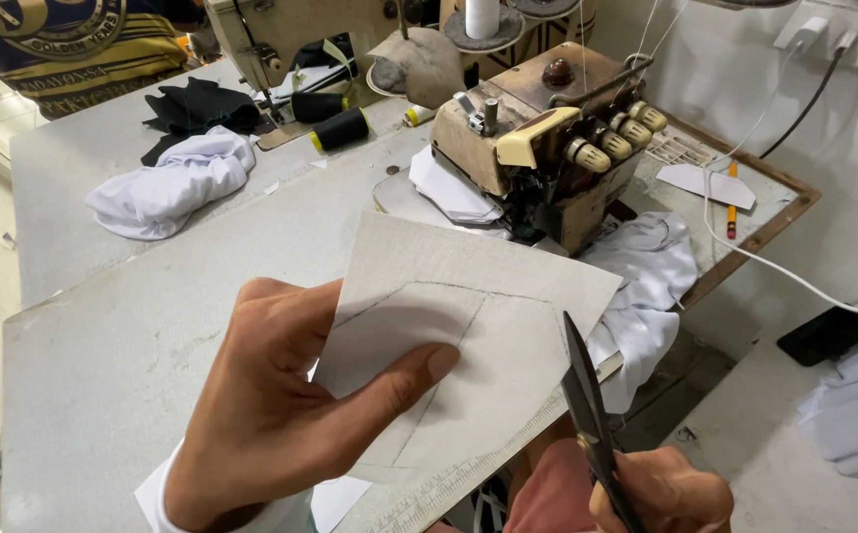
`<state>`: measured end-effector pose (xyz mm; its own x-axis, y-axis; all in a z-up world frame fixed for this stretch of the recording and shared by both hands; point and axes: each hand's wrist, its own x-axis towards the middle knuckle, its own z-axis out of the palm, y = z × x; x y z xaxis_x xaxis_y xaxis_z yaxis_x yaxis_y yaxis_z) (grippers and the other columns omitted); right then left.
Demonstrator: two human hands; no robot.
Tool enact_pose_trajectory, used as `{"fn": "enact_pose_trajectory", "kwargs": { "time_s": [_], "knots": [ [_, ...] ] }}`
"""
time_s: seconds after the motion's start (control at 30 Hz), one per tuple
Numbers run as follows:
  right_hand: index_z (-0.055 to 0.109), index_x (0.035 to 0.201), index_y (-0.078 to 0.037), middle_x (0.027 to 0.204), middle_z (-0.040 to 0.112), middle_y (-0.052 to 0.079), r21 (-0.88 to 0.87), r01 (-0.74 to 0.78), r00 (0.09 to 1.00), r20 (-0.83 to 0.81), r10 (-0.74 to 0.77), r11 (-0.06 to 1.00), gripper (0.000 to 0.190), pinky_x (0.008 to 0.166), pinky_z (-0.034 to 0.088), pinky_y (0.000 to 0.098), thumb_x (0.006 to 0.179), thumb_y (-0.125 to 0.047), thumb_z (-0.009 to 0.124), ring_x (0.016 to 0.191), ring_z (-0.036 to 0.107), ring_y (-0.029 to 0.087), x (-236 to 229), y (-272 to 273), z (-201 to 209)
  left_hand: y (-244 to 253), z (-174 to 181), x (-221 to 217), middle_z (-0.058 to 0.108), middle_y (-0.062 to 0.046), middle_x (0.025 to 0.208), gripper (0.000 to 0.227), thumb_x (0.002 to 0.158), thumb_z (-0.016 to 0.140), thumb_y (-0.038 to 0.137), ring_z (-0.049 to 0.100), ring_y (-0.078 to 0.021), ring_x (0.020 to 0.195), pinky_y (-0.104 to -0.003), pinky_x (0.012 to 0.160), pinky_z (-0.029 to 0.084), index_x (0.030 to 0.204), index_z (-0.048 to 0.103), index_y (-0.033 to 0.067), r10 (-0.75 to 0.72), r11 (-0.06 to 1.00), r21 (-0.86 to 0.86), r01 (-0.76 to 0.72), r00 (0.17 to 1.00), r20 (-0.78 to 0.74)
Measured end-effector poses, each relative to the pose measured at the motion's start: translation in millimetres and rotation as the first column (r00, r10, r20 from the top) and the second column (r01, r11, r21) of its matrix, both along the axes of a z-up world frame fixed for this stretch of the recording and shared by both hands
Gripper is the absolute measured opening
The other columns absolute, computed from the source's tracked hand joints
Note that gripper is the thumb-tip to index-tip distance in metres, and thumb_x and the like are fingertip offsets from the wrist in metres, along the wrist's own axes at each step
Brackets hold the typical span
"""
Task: The person uses scissors to cut a piece of white fabric along a pre-drawn pattern line. They hold the fabric in one hand and carefully maneuver the scissors with the other to follow the shape, occasionally adjusting the fabric's position to complete the cut.
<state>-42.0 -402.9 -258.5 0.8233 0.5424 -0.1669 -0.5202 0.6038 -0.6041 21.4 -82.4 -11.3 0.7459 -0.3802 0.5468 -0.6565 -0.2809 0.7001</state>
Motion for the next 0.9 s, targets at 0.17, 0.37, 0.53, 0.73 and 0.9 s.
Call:
{"fn": "enact_pose_trajectory", "kwargs": {
  "time_s": [0.17,0.37,0.53,0.73,0.9],
  "knots": [
    [0.053,0.054,0.009,0.043,0.033,0.006,-0.307,0.102,0.992,-0.041,-0.12,0.946,0.066,0.03,0.013,0.0305,0.105,-0.032,0.058,0.03,0.026,0.012,-4.0,-8.6,-5.3,-2.4,-0.3,0.0,0.076,0.004,0.064,0.014,0.086,0.074,0.018,0.074,-0.0057,0.046,-0.017,0.036,0.052,0.092,0.076,0.0055,0.021,1.0,0.012,-0.021,1.0,0.015],
    [0.061,0.056,0.018,0.04,0.054,0.032,-0.418,0.229,0.97,0.028,-0.24,0.879,0.068,0.03,0.027,0.0399,0.102,-0.031,0.054,0.028,0.047,0.035,-7.6,-1.7,5.9,-2.7,-1.4,1.6,0.078,-0.001,0.068,0.01,0.087,0.073,0.013,0.082,-0.0112,0.053,-0.017,0.037,0.057,0.089,0.072,0.0026,-0.043,0.999,-0.002,0.043,0.999,0.017],
    [0.064,0.057,0.018,0.042,0.055,0.03,-0.398,0.263,0.963,0.061,-0.261,0.879,0.066,0.029,0.025,0.0417,0.102,-0.03,0.057,0.027,0.042,0.031,-14.1,-3.3,-0.4,-3.9,-4.4,2.8,0.081,-0.004,0.074,0.013,0.086,0.075,0.013,0.082,-0.0118,0.055,-0.017,0.039,0.06,0.093,0.074,0.0022,-0.036,0.999,-0.025,0.037,0.999,0.011],
    [0.068,0.134,-0.002,0.06,0.053,0.013,-0.056,0.754,0.464,0.752,-0.469,0.655,0.053,0.039,0.039,0.0241,0.082,0.001,0.066,0.043,0.049,0.017,-29.3,45.1,20.9,-5.2,-2.5,2.3,0.078,0.0,0.067,0.009,0.086,0.074,0.011,0.073,-0.0069,0.047,-0.018,0.037,0.052,0.091,0.073,0.0033,-0.007,1.0,0.024,0.006,0.998,0.056],
    [0.064,0.095,0.007,0.05,0.052,0.022,-0.328,0.556,0.812,0.412,-0.414,0.764,0.021,0.036,0.035,0.033,0.093,-0.013,0.059,0.036,0.046,0.027,-22.9,12.5,10.6,-5.7,-6.3,5.1,0.078,0.0,0.067,0.009,0.086,0.074,0.011,0.074,-0.0082,0.049,-0.018,0.037,0.052,0.087,0.071,0.003,-0.015,1.0,0.004,0.015,0.998,0.055]
  ]
}}
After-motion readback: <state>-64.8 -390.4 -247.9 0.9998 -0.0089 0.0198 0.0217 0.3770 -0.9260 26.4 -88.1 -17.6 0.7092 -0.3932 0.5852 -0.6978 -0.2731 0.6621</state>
